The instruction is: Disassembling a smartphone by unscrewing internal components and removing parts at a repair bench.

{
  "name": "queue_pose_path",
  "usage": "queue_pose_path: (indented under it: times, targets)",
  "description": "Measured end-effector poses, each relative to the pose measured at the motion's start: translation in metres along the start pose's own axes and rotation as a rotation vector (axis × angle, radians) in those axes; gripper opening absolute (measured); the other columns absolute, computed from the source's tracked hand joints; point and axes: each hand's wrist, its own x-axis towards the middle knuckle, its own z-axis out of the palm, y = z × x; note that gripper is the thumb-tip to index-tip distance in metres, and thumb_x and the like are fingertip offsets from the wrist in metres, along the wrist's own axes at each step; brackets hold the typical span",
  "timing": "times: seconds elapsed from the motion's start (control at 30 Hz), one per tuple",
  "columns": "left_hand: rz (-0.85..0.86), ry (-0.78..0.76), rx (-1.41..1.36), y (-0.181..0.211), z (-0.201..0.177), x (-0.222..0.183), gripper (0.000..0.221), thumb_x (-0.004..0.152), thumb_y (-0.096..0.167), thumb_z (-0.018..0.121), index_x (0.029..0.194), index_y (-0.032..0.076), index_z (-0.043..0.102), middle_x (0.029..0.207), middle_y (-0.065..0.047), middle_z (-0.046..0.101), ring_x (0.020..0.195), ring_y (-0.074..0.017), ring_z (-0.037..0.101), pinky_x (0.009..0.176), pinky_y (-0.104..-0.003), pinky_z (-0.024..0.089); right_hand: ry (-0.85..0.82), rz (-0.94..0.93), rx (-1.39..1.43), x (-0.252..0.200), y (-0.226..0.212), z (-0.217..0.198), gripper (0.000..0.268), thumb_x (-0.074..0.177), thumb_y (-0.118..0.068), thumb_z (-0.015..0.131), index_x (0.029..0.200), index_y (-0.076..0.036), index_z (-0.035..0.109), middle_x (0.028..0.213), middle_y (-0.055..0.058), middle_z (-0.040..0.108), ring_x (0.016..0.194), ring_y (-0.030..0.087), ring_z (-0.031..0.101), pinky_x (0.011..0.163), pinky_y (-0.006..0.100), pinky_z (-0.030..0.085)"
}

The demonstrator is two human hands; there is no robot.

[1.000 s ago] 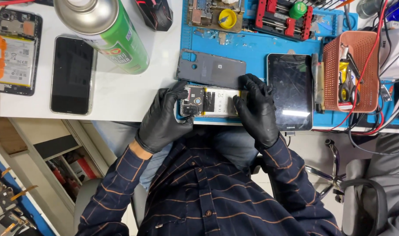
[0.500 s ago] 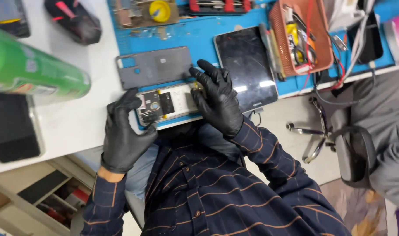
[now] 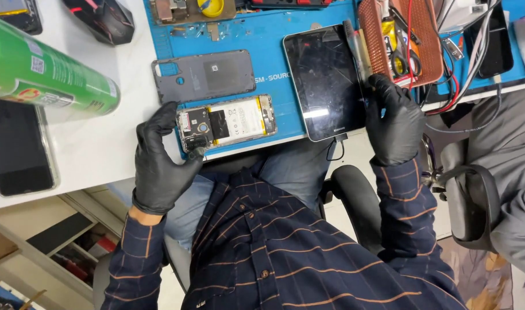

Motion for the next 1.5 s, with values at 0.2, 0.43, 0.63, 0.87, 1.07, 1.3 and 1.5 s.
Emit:
queue_pose_path:
  times: [0.2,0.43,0.63,0.87,1.07,1.3,1.5]
  targets:
    - [-0.034,0.024,-0.045,0.007,-0.002,-0.003,0.08,0.077,0.006,0.08,0.149,0.02,0.047,0.139,-0.004,0.049,0.124,-0.0399,0.064,0.105,-0.064,0.052,0.089,0.049,-0.319,-0.003,0.032,0.023,0.024,0.102,-0.023,0.086,0.125,-0.031,0.088,0.084,0.0,0.08,0.077,0.034,0.077,0.064,0.048,0.062]
    - [0.139,0.095,-0.169,-0.012,-0.004,-0.011,0.076,0.087,-0.006,0.082,0.153,0.004,0.047,0.161,-0.021,0.054,0.133,-0.0389,0.065,0.105,-0.044,0.058,0.101,-0.246,-0.686,0.108,0.032,0.074,0.028,0.13,-0.051,0.062,0.13,-0.025,0.071,0.097,0.001,0.073,0.068,0.026,0.071,0.039,0.045,0.05]
    - [0.096,0.091,-0.21,-0.016,-0.003,-0.01,0.079,0.086,-0.005,0.075,0.159,0.003,0.046,0.154,-0.017,0.056,0.135,-0.0328,0.062,0.107,-0.042,0.058,0.057,-0.643,-1.218,0.161,0.121,0.124,0.011,0.081,-0.032,0.064,0.082,-0.04,0.057,0.068,-0.01,0.058,0.054,0.015,0.06,0.045,0.03,0.035]
    - [0.136,0.048,-0.169,-0.021,-0.004,-0.009,0.079,0.086,-0.002,0.078,0.157,0.003,0.044,0.163,-0.016,0.053,0.143,-0.0358,0.056,0.109,-0.043,0.059,-0.17,-0.647,-1.149,0.149,0.145,0.097,0.017,0.093,-0.032,0.064,0.11,-0.037,0.062,0.078,-0.013,0.068,0.063,0.016,0.069,0.051,0.032,0.037]
    - [0.119,0.054,-0.176,-0.027,0.0,-0.009,0.08,0.087,-0.003,0.074,0.16,0.004,0.043,0.163,-0.016,0.053,0.143,-0.0348,0.055,0.111,-0.042,0.058,-0.118,-0.637,-1.037,0.153,0.178,0.061,0.014,0.103,-0.033,0.07,0.116,-0.037,0.067,0.088,-0.013,0.071,0.069,0.015,0.071,0.055,0.031,0.042]
    - [-0.02,0.031,-0.2,-0.017,-0.003,-0.006,0.083,0.09,-0.002,0.066,0.165,0.02,0.039,0.14,-0.009,0.048,0.122,-0.0395,0.064,0.1,-0.057,0.055,-0.069,-0.606,-0.914,0.161,0.202,0.033,0.011,0.115,-0.034,0.078,0.124,-0.037,0.072,0.101,-0.014,0.075,0.077,0.013,0.074,0.061,0.029,0.049]
    - [0.087,0.049,-0.242,-0.027,-0.003,-0.009,0.08,0.084,-0.008,0.063,0.161,0.006,0.045,0.16,-0.012,0.055,0.141,-0.032,0.056,0.113,-0.04,0.059,-0.056,-0.558,-0.806,0.131,0.091,0.033,0.01,0.125,-0.035,0.085,0.131,-0.037,0.076,0.112,-0.014,0.079,0.083,0.012,0.076,0.066,0.028,0.055]
